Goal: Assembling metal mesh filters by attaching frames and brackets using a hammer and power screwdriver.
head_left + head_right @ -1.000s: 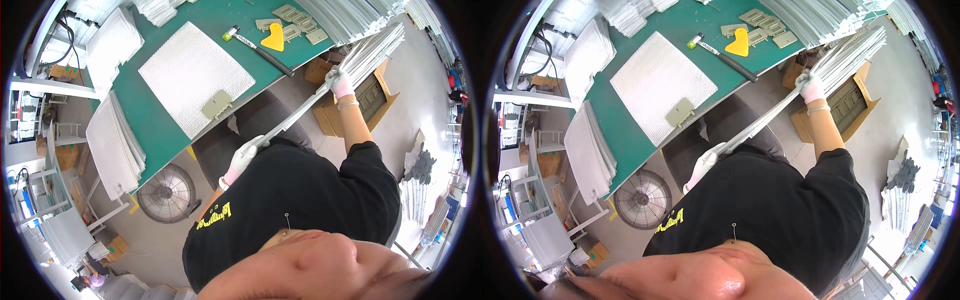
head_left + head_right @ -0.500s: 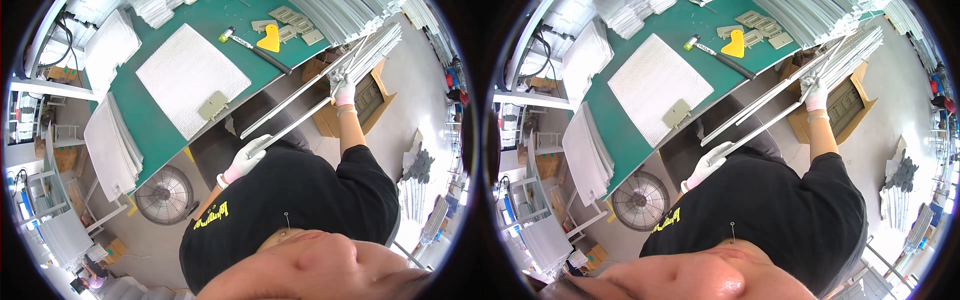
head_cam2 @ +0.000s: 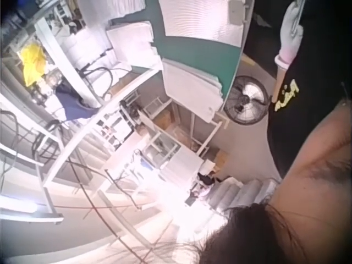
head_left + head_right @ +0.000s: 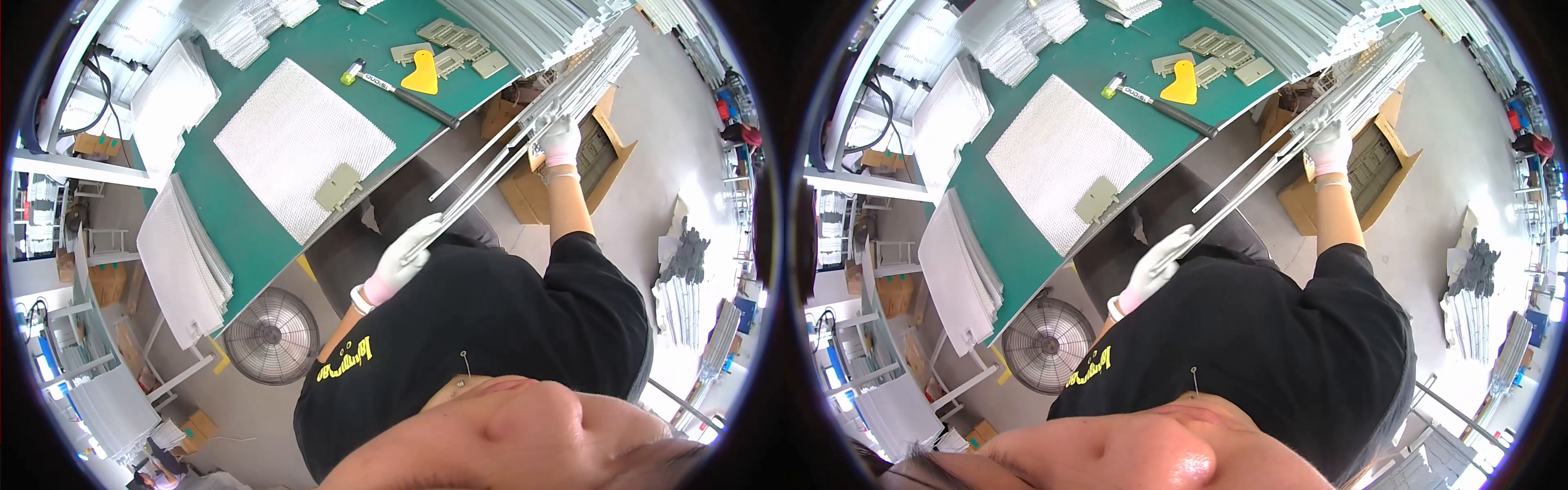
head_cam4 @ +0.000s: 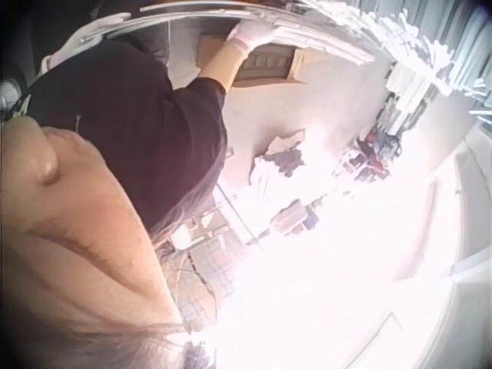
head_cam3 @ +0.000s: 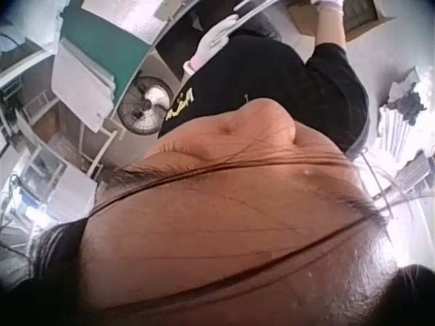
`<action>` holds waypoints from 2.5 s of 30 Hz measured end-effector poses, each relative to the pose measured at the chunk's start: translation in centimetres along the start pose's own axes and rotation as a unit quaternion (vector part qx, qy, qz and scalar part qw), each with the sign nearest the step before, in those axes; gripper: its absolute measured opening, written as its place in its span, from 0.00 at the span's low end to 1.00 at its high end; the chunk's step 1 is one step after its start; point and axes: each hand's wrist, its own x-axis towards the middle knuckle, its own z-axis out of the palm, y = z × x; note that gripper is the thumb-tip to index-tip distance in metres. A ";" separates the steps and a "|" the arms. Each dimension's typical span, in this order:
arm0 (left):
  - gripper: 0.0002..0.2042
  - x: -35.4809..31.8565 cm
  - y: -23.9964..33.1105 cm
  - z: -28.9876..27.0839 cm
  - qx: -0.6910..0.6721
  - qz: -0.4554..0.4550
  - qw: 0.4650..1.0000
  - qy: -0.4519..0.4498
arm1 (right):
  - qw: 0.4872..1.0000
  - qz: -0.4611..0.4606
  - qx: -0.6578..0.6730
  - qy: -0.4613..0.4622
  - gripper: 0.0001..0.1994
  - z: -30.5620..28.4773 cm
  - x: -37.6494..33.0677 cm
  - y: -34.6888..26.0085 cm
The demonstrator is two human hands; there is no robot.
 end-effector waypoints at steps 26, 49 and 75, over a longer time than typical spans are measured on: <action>0.32 -2.7 8.7 -4.7 0.442 0.104 0.691 0.562 | 0.924 0.325 -0.098 -0.176 0.11 22.5 -0.8 25.5; 0.14 13.3 -0.5 -7.3 -0.374 0.102 0.840 0.380 | 0.812 0.219 -0.456 -0.292 0.29 16.4 -14.0 21.8; 0.15 1.0 8.1 -3.4 0.318 0.108 0.859 0.387 | 0.757 0.385 -0.445 -0.284 0.05 19.2 -3.0 25.8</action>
